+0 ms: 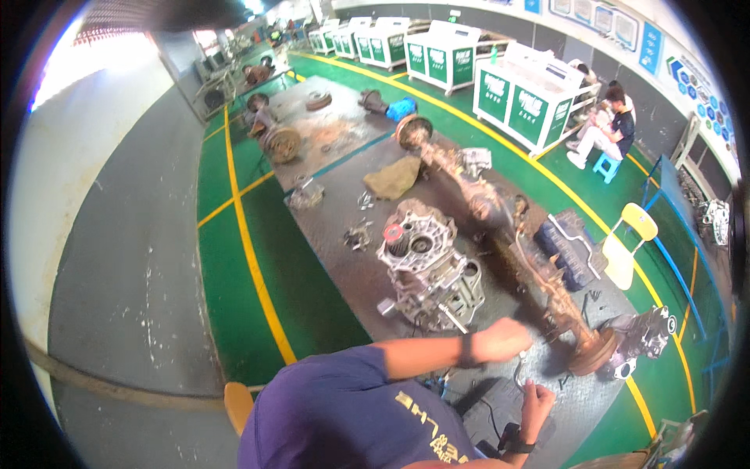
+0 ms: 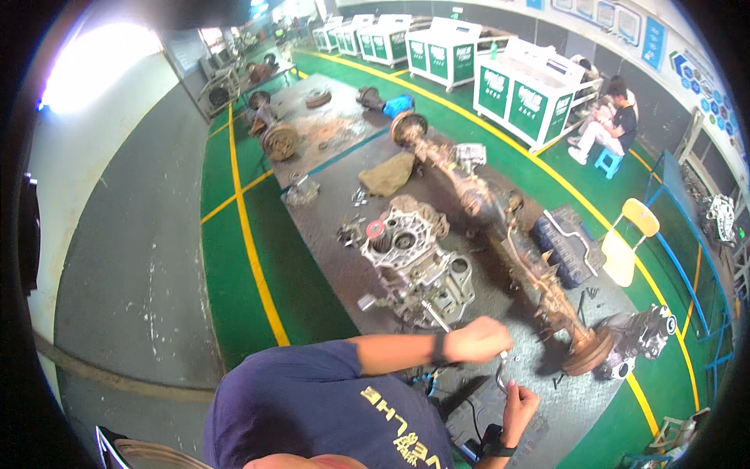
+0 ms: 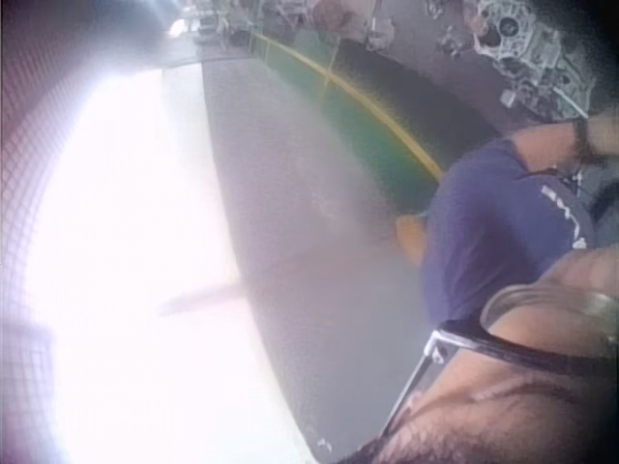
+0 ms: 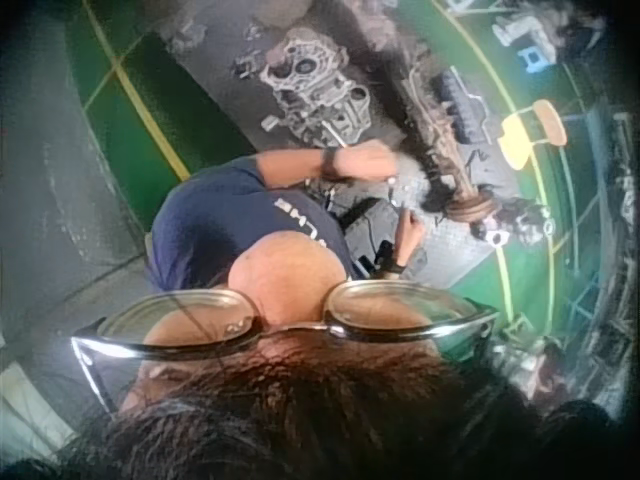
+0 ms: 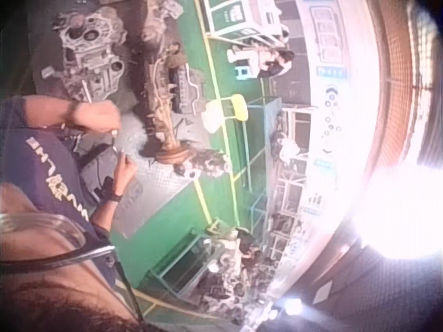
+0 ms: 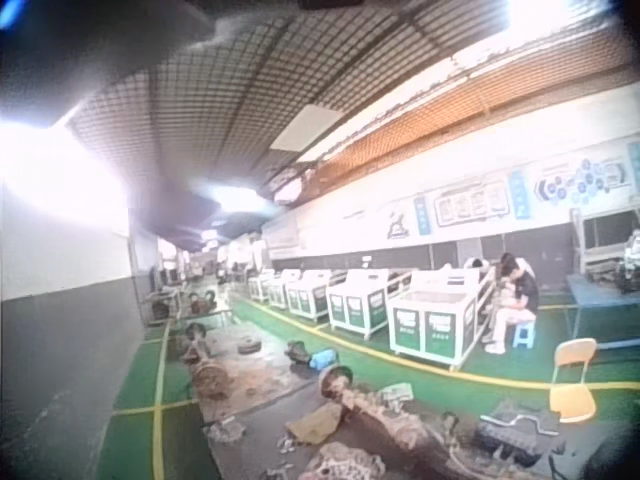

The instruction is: The person removes a metal housing from a gear assembly and then extracts internal gears and shafts by hand and with a tool.

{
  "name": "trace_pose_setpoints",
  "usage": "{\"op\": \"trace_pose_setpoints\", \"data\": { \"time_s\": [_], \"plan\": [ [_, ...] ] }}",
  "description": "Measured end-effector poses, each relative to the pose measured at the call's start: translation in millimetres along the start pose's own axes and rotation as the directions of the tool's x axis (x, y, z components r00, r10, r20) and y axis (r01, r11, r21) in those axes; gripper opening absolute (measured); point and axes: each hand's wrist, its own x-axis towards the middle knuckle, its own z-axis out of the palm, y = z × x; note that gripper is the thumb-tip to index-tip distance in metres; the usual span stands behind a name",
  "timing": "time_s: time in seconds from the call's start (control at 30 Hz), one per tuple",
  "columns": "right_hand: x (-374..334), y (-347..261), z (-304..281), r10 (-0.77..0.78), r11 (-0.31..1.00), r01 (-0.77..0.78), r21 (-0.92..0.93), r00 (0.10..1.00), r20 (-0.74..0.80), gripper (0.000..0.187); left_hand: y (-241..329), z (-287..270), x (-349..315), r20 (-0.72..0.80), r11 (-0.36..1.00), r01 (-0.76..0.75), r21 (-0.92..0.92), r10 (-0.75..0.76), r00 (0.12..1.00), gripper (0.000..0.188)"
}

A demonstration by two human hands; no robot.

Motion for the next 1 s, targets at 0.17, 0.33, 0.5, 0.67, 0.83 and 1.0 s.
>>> {"op": "trace_pose_setpoints", "data": {
  "time_s": [0.17, 0.33, 0.5, 0.67, 0.83, 1.0],
  "plan": [
    [10.6, -37.1, -12.2, -0.106, 0.955, 0.081, -0.286, 0.991, -0.076, 0.045, 29.5, -1.1, -69.0, 0.435, 0.991, 0.018, -0.129, 0.040, 0.899, 0.015],
    [26.8, -33.0, 7.2, -0.108, 0.956, 0.092, -0.278, 0.993, -0.042, 0.046, -53.4, 106.8, -18.4, 0.470, 0.983, 0.184, -0.016, -0.155, 0.869, 0.020],
    [31.5, -59.5, -5.3, -0.115, 0.958, 0.086, -0.274, 0.989, -0.090, 0.051, -21.0, -5.6, 17.3, 0.111, 0.989, 0.143, -0.040, -0.138, 0.984, 0.012],
    [40.0, -12.4, 3.5, -0.128, 0.936, 0.081, -0.343, 0.985, -0.115, 0.052, 9.8, 1.0, -38.7, 0.574, 0.980, 0.140, -0.140, -0.034, 0.818, 0.014],
    [36.4, -15.8, 15.9, -0.066, 0.935, 0.053, -0.351, 0.997, -0.026, 0.049, -70.7, 133.7, -5.6, 0.545, 0.970, 0.241, -0.043, -0.179, 0.819, 0.016],
    [41.9, -8.9, 9.8, -0.099, 0.959, 0.074, -0.274, 0.992, -0.078, 0.042, -15.8, -1.5, 12.8, 0.222, 0.976, 0.214, -0.026, -0.203, 0.954, 0.013]
  ]
}}
